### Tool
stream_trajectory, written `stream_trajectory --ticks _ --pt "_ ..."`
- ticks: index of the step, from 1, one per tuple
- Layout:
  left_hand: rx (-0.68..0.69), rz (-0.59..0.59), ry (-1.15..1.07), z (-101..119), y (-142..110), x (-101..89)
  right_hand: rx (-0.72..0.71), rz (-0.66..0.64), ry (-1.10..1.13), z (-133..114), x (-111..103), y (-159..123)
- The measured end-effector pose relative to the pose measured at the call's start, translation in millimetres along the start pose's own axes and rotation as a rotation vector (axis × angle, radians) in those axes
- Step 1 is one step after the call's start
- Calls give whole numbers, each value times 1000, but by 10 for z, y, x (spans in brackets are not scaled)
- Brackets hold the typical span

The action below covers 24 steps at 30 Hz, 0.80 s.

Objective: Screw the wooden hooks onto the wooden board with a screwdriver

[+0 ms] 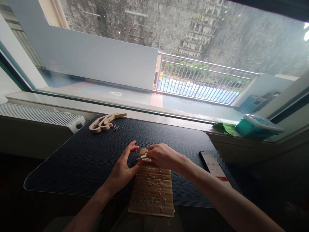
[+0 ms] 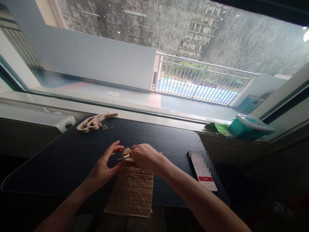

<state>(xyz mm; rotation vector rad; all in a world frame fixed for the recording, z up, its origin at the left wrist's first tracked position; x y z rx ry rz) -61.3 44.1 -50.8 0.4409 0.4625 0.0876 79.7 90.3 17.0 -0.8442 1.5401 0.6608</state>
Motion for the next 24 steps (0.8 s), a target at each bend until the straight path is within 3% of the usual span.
stream_trajectory --ticks 9,18,24 --pt "35 12 31 54 42 21 86 67 108 36 -6 -85" --pt "267 -141 335 223 148 -22 289 117 276 206 -260 -434" --pt "313 -225 409 324 223 6 282 82 90 127 -389 -528"
Point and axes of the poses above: each hand's wrist, its own y-axis towards the middle knuckle, its own x-axis out of the palm, z = x × y, the point moved 5 cm from there along y, towards the middle knuckle, and after that the axes turned 10 degrees about x, right-handed, at the moved point
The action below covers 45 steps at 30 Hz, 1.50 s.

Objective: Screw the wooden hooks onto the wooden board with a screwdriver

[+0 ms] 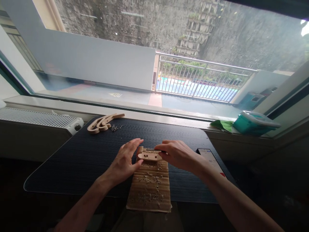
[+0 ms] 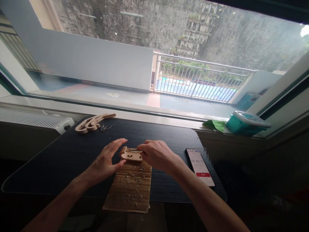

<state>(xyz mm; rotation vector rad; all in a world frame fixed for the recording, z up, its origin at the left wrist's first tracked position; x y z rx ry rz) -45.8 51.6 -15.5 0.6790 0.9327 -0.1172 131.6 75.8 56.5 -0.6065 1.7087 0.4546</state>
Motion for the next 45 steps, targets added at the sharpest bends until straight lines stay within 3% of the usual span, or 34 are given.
stream_trajectory --ticks 11,21,29,39,45 --pt "12 -31 -33 5 46 39 -19 0 -236 -152 140 76" --pt "17 -26 -74 -13 59 88 -9 -31 -274 -157 167 108" --pt "77 -34 73 46 145 63 37 -54 -257 -88 107 62" --pt "194 -290 162 184 427 40 25 -25 -287 -55 119 59" --pt "138 -391 170 209 489 77 15 -36 -309 -81 96 65"
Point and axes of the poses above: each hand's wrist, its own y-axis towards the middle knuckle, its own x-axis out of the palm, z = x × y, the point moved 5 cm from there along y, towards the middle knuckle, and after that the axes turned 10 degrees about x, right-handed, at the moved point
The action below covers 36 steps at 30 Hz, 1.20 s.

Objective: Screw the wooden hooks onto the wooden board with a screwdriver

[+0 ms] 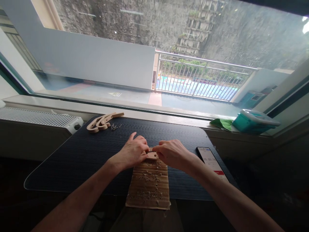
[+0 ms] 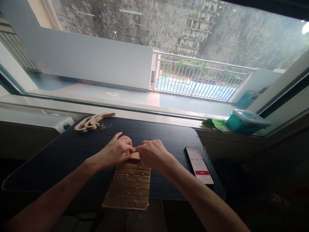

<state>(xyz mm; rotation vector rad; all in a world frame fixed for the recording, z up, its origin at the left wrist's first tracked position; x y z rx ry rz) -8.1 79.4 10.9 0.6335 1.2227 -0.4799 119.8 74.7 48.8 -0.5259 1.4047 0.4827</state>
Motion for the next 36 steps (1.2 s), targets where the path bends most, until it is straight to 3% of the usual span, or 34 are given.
stream_trajectory --ticks 11,19,23,29,36 --pt "-28 -72 -53 -16 23 62 -29 -64 -86 -46 -120 42" --pt "-39 -47 -47 -40 54 98 -129 -103 -258 -297 -247 209" --pt "-39 3 -110 -40 61 93 -168 -113 -196 -332 -366 314" --pt "-8 35 -181 -17 43 84 -273 -206 -64 -195 -453 408" --pt "-83 12 -235 -39 42 111 -280 -161 -22 -200 -485 391"
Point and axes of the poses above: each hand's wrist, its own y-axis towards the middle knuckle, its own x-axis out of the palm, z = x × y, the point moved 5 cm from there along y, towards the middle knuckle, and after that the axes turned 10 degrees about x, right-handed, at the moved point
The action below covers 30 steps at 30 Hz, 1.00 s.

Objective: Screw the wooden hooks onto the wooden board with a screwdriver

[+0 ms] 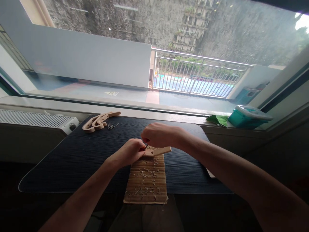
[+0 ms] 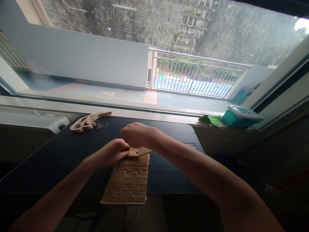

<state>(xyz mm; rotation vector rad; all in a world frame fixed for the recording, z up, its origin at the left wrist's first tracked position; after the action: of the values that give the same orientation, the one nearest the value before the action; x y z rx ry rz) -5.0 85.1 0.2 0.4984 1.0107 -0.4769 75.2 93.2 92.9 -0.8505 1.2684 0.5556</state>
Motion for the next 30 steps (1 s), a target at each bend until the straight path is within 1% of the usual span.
stream_trajectory --ticks 4,9,11,14,17,20,22,27,30 --pt "-12 0 7 8 -9 1 7 -13 -13 -48 -25 17" --pt "-37 37 2 -10 -31 -2 -21 -68 -68 -190 -43 40" --pt "-44 45 -1 -19 -41 1 -28 -69 -82 -233 -42 49" --pt "-29 44 -10 -20 -45 3 -34 -53 -77 -242 -40 61" --pt "-2 40 -28 -8 -30 -6 -14 -83 -46 -203 -42 65" --pt "19 17 -52 19 -2 -20 10 -150 -33 -182 -59 61" --pt "19 -5 -65 31 17 -30 13 -167 -46 -187 -83 61" --pt "50 -97 -119 25 12 -30 5 -141 -46 -181 -98 82" --pt "29 -109 -7 -38 -23 -51 -1 -114 -18 -151 -76 95"
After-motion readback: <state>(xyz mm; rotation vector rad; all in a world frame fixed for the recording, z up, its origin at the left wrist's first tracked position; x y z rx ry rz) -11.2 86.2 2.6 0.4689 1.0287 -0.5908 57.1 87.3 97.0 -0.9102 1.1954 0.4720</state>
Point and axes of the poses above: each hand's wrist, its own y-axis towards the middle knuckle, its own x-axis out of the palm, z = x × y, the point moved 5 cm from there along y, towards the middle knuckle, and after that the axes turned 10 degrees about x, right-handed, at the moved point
